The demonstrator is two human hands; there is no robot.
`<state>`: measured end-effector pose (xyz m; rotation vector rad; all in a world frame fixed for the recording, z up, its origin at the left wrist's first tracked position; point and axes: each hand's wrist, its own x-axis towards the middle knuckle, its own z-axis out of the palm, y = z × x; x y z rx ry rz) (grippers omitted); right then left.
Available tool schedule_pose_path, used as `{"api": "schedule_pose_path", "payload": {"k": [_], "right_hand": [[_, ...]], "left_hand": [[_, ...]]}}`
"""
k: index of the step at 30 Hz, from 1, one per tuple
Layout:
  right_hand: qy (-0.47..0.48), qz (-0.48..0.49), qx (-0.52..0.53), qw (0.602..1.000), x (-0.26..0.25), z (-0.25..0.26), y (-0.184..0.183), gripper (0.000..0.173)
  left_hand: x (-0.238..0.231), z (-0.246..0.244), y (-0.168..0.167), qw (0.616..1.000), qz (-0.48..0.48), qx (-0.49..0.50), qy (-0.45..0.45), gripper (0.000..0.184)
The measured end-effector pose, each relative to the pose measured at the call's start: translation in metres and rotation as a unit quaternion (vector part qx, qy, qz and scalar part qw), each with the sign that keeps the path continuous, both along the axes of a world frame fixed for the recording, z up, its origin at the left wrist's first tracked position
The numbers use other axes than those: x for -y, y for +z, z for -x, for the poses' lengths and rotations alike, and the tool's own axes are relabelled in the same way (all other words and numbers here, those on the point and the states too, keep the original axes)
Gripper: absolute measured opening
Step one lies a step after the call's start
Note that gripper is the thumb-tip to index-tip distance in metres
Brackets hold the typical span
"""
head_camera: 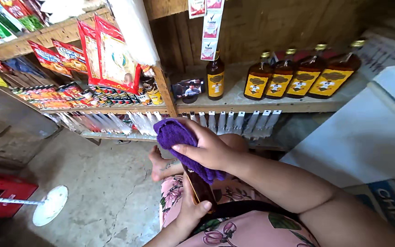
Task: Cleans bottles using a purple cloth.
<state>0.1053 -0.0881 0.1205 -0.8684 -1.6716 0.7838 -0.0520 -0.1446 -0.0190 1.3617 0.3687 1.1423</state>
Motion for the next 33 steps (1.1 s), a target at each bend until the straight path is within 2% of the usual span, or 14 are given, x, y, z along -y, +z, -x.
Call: {"api": "schedule_pose_path", "payload": {"k": [3, 6, 8, 10, 11, 13, 15, 19, 22, 25, 27, 30, 31, 33], "right_hand": [[0.015, -0.069, 0.04, 0.997, 0.006, 0.014, -0.017, 0.062], [0.071, -0.154, 0.081, 0.982, 0.022, 0.019, -0.032, 0.063], [0.125, -0.174, 0.095, 0.972, 0.032, 0.016, -0.035, 0.069], [0.155, -0.171, 0.117, 0.966, 0.037, 0.013, -0.039, 0.074], [0.15, -0.174, 0.13, 0.964, 0.038, 0.012, -0.042, 0.074], [0.111, -0.175, 0.177, 0.962, 0.039, 0.011, -0.045, 0.073], [0.065, -0.15, 0.248, 0.955, 0.04, 0.009, -0.043, 0.072], [0.056, -0.097, 0.301, 0.947, 0.038, -0.004, -0.037, 0.073], [0.141, -0.091, 0.184, 0.968, 0.034, -0.025, -0.043, 0.075], [0.099, -0.065, 0.117, 0.986, 0.02, -0.055, -0.057, 0.054], [0.03, 0.022, 0.218, 0.975, 0.004, -0.085, -0.075, 0.041], [0.001, 0.153, 0.424, 0.893, -0.013, -0.117, -0.128, 0.041], [0.011, 0.174, 0.457, 0.872, -0.012, -0.123, -0.15, 0.043], [0.021, 0.161, 0.465, 0.87, -0.003, -0.131, -0.187, 0.044]], "left_hand": [[0.006, 0.004, -0.005, 0.998, 0.042, 0.024, -0.025, 0.086], [0.003, 0.006, -0.01, 0.996, -0.031, 0.071, -0.045, 0.052], [0.006, 0.0, 0.04, 0.997, -0.048, 0.064, -0.018, 0.062], [0.023, -0.004, 0.128, 0.992, 0.125, 0.034, -0.01, 0.077], [0.024, 0.001, 0.124, 0.989, 0.136, 0.047, -0.034, 0.072], [0.007, 0.019, 0.025, 0.981, -0.018, 0.133, -0.137, 0.054], [0.002, 0.026, -0.027, 0.968, -0.032, 0.179, -0.171, 0.049], [0.0, 0.021, -0.013, 0.95, 0.039, 0.237, -0.202, 0.05], [0.003, 0.021, -0.006, 0.951, 0.031, 0.249, -0.178, 0.05], [0.004, 0.028, -0.009, 0.948, 0.016, 0.251, -0.197, 0.047], [0.006, 0.029, -0.01, 0.947, 0.005, 0.249, -0.204, 0.047], [0.006, 0.03, -0.014, 0.948, -0.006, 0.234, -0.216, 0.049], [0.006, 0.03, -0.015, 0.948, -0.009, 0.232, -0.219, 0.049], [0.006, 0.03, -0.017, 0.949, -0.009, 0.228, -0.219, 0.048]]}}
